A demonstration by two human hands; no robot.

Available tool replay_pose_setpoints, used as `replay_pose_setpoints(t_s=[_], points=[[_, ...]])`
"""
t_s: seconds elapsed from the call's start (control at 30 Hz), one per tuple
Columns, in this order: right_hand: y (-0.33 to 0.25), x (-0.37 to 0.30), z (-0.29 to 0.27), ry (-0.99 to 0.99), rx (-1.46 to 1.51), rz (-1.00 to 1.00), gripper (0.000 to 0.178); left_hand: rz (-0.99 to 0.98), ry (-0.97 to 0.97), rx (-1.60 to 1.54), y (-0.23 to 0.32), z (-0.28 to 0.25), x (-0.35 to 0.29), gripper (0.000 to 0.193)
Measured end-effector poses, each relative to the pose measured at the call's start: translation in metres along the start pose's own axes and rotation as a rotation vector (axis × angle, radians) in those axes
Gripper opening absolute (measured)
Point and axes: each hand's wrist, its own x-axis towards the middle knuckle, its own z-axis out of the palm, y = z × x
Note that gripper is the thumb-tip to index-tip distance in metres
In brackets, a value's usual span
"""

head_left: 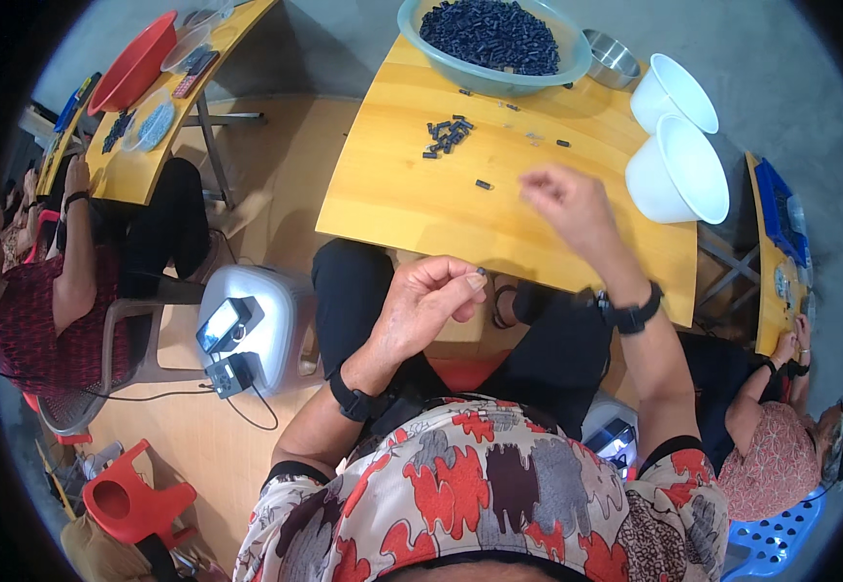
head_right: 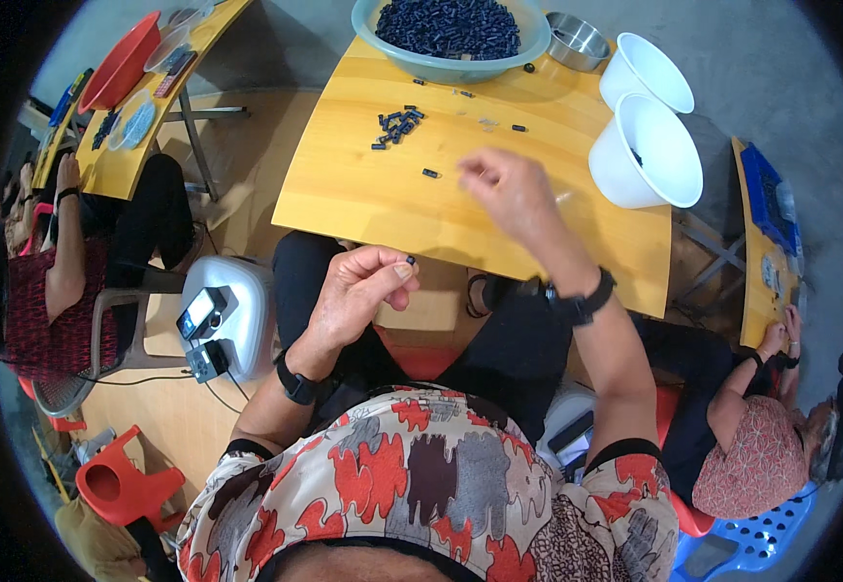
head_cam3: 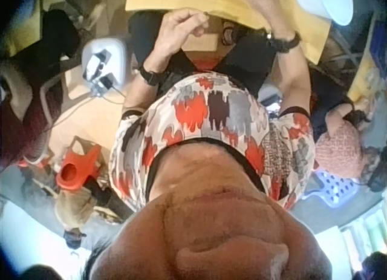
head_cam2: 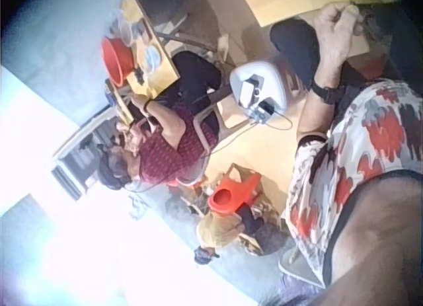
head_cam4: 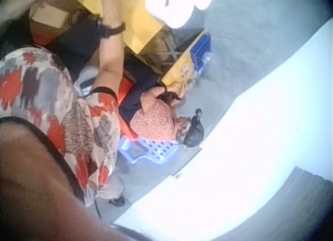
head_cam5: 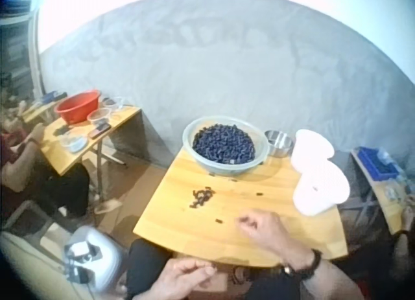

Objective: Sorting small plastic or rubber manufacturing parts and placing them into containers.

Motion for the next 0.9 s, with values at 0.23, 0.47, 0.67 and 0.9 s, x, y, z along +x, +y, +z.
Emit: replay_pose_setpoints(t_s=[0.23,0.47,0.67,0.9], points=[[0.072,0.063,-0.005,0.232,-0.449,-0.135,0.012,0.063,-0.058,-0.05,-0.002,0.002,0.0,0.012],[0.08,0.074,-0.001,0.121,-0.538,-0.108,0.011,0.147,-0.01,-0.06,-0.003,-0.001,-0.001,0.01],[0.085,0.069,0.002,0.191,-0.514,-0.077,0.009,0.152,0.028,-0.057,0.005,0.004,-0.005,0.01],[0.018,0.012,0.001,0.216,0.037,0.077,0.01,0.175,0.01,-0.09,0.01,0.009,-0.013,0.012]])
